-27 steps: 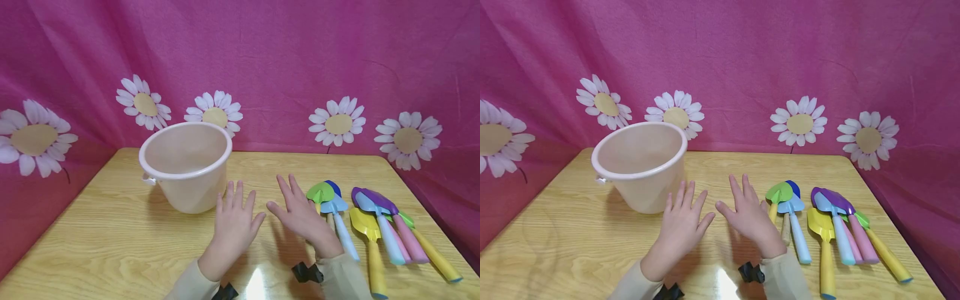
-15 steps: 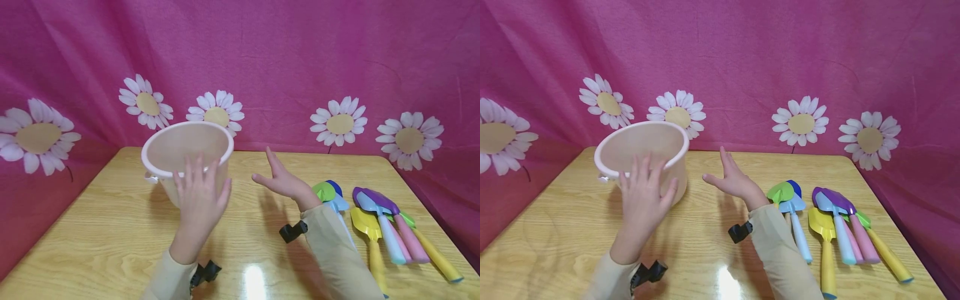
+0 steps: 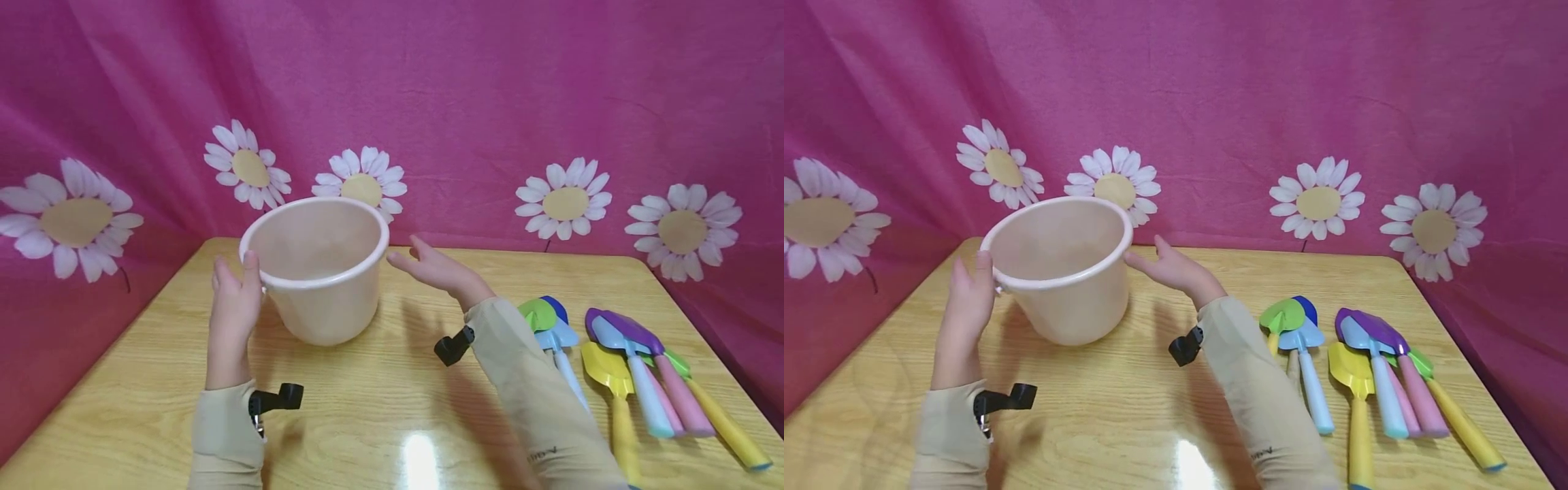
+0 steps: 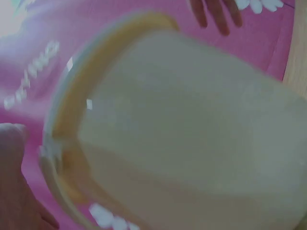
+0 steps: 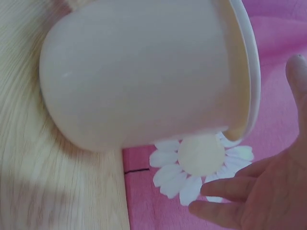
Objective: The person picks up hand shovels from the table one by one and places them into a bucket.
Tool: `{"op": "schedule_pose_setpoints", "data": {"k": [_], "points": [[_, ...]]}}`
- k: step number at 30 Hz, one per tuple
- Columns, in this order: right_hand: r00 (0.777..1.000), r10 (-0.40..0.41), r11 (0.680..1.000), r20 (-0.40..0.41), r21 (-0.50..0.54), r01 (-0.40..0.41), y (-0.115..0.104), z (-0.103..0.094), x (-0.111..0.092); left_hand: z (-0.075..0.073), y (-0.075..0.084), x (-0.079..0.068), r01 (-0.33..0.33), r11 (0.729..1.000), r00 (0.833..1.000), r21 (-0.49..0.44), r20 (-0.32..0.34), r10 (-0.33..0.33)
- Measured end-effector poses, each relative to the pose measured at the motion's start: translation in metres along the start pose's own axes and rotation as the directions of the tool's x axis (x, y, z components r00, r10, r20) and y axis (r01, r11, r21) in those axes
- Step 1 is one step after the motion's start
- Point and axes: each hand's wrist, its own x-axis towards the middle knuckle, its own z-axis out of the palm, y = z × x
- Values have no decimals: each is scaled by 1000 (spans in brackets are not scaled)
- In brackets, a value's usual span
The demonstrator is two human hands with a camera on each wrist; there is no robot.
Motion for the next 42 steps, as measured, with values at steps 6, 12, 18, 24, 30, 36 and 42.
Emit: {"op": "schedule_pose_setpoints", "data": {"k": [6, 12, 18, 24, 30, 36, 42], "points": [[997, 79, 997, -2, -22, -79, -9, 3, 11, -5, -19, 16, 77, 977, 967, -200, 255, -24], [995, 77, 997, 59, -6, -77, -14, 7, 19, -9, -22, 21, 156, 963, 911, -222, 408, -53], [993, 81, 996, 86, 18, -82, -11, 7, 22, -11, -20, 27, 117, 976, 878, -182, 479, -16], [993, 78, 996, 88, 38, -82, -8, 5, 24, -17, -17, 32, 63, 989, 819, -133, 573, 25], [988, 109, 994, 106, 5, -110, -8, 2, 17, -16, -13, 31, 60, 993, 797, -98, 604, 11], [987, 69, 997, 148, -47, -63, -4, -9, 0, -6, -5, 26, 22, 997, 788, -68, 615, 24], [980, 135, 986, 145, -120, -118, 3, -22, -21, 8, 6, 18, 4, 999, 775, -55, 631, 31]]}}
